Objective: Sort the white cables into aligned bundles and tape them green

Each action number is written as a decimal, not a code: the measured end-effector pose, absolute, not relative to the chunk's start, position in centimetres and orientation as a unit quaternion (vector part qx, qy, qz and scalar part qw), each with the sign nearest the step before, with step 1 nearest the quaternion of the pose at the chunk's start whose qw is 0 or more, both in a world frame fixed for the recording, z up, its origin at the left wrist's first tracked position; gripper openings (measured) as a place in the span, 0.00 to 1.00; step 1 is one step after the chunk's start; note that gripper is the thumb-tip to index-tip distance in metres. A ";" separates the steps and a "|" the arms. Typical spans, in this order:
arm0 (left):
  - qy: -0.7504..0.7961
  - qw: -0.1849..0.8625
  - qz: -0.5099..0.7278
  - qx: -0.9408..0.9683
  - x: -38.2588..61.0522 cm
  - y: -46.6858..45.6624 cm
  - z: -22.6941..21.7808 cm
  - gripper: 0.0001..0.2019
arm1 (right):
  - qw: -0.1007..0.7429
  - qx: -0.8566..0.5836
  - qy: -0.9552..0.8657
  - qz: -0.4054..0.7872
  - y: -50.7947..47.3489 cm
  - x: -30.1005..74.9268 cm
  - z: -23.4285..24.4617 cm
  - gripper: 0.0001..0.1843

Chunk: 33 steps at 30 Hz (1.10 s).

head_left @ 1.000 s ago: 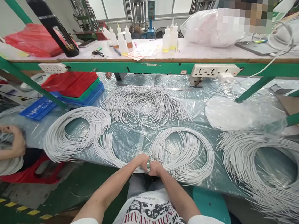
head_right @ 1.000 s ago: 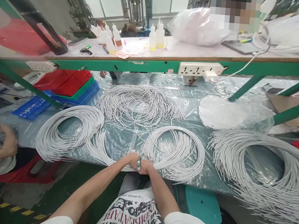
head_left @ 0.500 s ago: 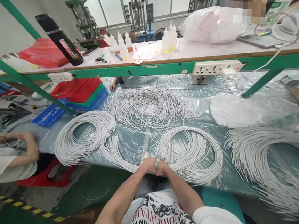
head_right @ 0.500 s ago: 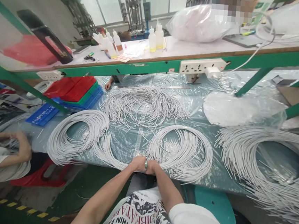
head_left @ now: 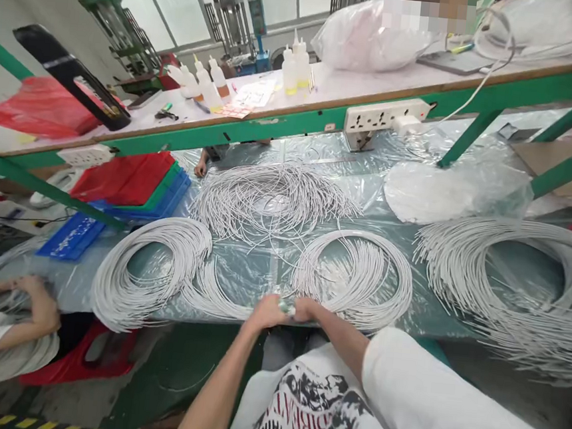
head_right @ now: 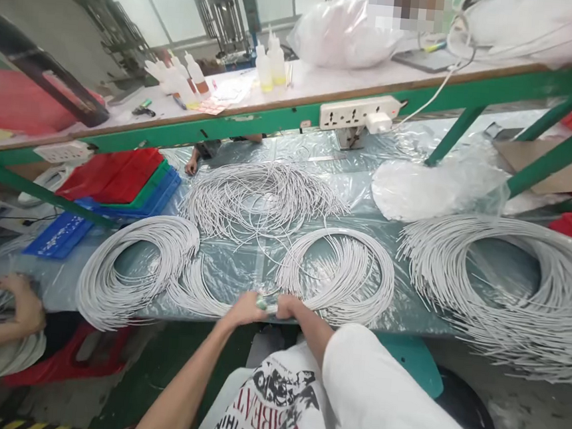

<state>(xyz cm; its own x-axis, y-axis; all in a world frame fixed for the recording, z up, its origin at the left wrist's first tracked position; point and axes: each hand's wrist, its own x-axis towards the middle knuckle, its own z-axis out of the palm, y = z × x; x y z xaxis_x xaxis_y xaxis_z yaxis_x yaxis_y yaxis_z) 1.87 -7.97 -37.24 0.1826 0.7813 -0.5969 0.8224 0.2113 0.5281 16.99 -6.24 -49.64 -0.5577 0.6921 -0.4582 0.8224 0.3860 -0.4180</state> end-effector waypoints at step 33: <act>0.731 0.270 0.126 0.613 -6.7 -0.3 -46.2 0.15 | 0.167 0.467 0.838 -0.225 -8.0 12.3 -49.5 0.21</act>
<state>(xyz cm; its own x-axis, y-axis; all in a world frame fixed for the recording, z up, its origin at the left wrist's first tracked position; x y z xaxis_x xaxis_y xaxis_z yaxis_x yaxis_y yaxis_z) -6.68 -0.29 -46.23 -0.1015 0.9653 -0.2406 0.8290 0.2158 0.5159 12.34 -7.96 -49.47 -0.5077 0.7084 -0.4902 0.8588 0.4617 -0.2222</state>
